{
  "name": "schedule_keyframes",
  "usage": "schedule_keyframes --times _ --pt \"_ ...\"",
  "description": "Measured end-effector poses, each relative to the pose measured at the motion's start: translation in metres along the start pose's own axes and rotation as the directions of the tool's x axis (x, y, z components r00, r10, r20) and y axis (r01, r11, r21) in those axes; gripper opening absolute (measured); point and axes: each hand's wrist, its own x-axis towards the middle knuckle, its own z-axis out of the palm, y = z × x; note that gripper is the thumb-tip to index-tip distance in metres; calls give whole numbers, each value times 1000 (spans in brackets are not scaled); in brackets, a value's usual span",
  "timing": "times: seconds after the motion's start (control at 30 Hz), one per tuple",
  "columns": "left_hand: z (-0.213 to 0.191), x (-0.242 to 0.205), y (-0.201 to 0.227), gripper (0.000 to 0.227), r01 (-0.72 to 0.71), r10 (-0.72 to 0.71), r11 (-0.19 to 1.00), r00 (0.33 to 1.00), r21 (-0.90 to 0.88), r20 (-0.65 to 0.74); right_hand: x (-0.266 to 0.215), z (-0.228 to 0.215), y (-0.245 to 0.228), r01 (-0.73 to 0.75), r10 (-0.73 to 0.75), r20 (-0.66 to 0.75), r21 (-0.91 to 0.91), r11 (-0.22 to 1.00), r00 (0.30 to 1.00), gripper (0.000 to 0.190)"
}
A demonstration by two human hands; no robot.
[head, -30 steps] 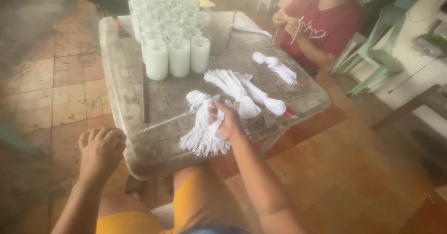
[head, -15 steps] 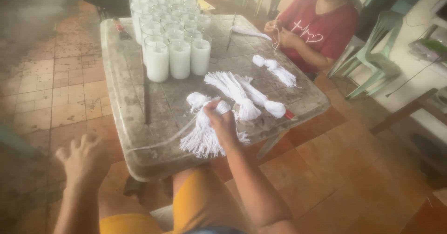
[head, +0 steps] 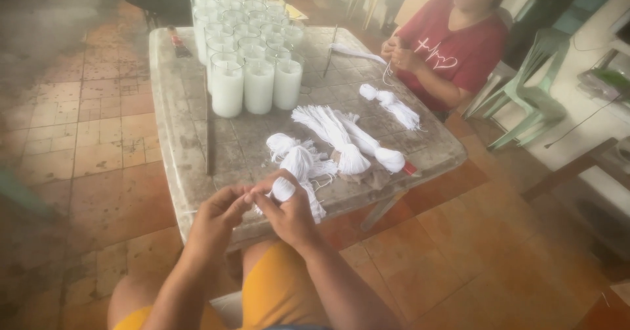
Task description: Tying bundles of white thread with thin string on a wooden table.
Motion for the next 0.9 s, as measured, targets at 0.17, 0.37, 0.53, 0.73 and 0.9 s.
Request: schedule_keyframes --times 0.17,0.37,0.53,0.73,0.9 --pt "-8 9 -38 28 111 -105 983 993 -146 48 -6 -5 11 -21 12 72 133 991 997 6" --pt "-5 2 -10 11 -92 89 983 996 -156 -26 -17 -2 15 -572 541 230 521 634 809 9" --pt "4 8 -27 10 -412 412 911 906 -21 101 -32 14 38 -710 592 521 693 128 615 15" --pt "12 -10 -1 4 -403 403 914 915 -36 -8 -14 15 6 -676 497 571 735 44 654 9" --pt "9 2 -13 4 -414 377 898 899 -148 -222 -24 1 22 -537 571 182 641 548 801 13"
